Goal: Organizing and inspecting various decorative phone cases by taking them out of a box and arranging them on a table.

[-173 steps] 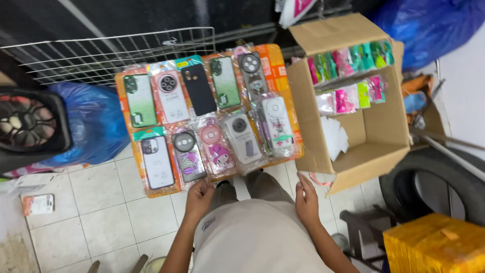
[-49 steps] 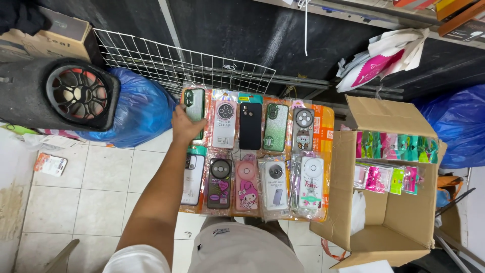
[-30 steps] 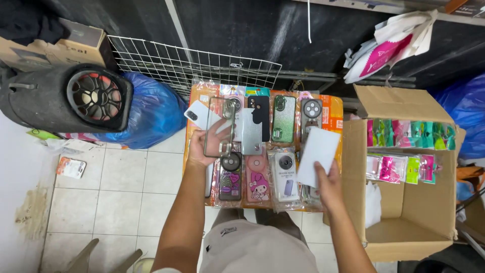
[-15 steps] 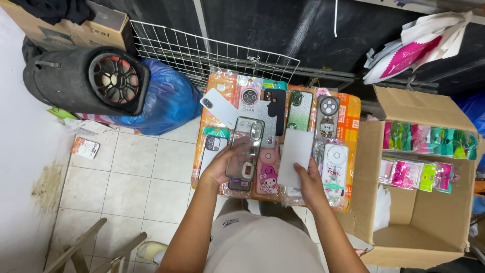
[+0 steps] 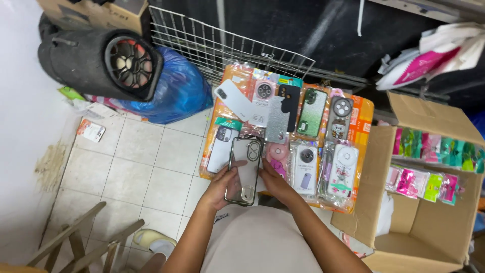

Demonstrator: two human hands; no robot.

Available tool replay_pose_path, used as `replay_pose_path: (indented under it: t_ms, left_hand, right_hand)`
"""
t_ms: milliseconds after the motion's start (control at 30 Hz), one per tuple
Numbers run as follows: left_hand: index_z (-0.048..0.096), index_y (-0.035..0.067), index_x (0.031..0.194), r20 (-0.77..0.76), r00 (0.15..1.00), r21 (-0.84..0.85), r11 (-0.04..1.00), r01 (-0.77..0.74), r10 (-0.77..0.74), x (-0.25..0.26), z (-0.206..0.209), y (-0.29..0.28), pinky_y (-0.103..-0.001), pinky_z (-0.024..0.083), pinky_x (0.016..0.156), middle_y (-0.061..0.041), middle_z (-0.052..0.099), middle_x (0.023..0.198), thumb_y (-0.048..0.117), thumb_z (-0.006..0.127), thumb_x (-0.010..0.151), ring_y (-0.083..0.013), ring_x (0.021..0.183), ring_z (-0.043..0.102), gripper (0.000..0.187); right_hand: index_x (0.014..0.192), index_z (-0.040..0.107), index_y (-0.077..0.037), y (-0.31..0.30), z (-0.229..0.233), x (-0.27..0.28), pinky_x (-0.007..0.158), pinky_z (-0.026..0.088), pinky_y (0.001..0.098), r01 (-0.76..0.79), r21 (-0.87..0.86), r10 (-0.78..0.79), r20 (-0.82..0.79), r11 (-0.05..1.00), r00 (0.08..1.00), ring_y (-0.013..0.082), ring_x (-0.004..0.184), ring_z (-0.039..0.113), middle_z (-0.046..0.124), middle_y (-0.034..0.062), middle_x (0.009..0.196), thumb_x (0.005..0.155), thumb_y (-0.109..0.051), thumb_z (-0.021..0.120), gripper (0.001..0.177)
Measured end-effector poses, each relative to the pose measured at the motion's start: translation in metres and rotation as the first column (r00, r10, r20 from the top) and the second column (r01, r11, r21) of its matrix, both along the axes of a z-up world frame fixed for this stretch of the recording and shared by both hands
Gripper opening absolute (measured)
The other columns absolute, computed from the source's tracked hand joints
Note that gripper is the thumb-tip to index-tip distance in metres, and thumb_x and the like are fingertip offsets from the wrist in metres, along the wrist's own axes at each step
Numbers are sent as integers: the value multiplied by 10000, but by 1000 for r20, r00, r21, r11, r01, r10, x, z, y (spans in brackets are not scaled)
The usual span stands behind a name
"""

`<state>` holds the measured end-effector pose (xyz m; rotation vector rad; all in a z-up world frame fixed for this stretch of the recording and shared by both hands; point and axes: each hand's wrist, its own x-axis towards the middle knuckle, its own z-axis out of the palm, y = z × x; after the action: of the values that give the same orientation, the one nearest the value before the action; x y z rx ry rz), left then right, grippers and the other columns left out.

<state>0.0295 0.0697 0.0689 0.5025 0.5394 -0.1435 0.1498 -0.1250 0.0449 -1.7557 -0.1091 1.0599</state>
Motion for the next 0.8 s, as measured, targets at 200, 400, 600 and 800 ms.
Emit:
replay_pose_path:
  t_ms: [200, 400, 600, 800]
  left_hand:
    - [591, 64, 1390, -76, 988, 138, 983, -120, 132, -26, 31, 19, -410, 552, 957, -132, 644, 1318, 223, 497, 1040, -239, 1180, 641, 396]
    - [601, 73, 1377, -136, 955, 222, 947, -230, 264, -61, 39, 26, -391, 561, 956, -117, 654, 1323, 193, 479, 1044, -229, 1170, 659, 375]
    - [598, 56, 1360, -137, 955, 264, 939, -220, 262, -77, 60, 24, -397, 540, 988, -131, 644, 1340, 198, 452, 1054, -248, 1196, 649, 367]
    - [598, 59, 1370, -159, 956, 292, 937, -192, 245, -69, 50, 28, -392, 523, 1002, -129, 646, 1351, 198, 447, 1054, -240, 1190, 645, 376]
  right_hand:
    - [1431, 508, -100, 51, 4, 65, 936, 493, 383, -111, -89, 129, 232, 990, 964, 261, 1105, 595, 623, 141, 1274, 988, -365, 572, 520]
    - [1317, 584, -74, 104, 5, 128, 919, 482, 460, -220, -350, 408, 846, 910, 343, 371, 1094, 564, 591, 170, 1208, 823, -183, 788, 546]
    - [1178, 689, -166, 125, -16, 138, 860, 470, 453, -205, -590, 624, 743, 781, 241, 318, 1091, 568, 605, 92, 1190, 780, -215, 774, 410]
    - [1031, 736, -141, 114, -16, 128, 824, 489, 445, -138, -479, 498, 819, 867, 287, 306, 972, 631, 679, 70, 1020, 905, -220, 731, 149]
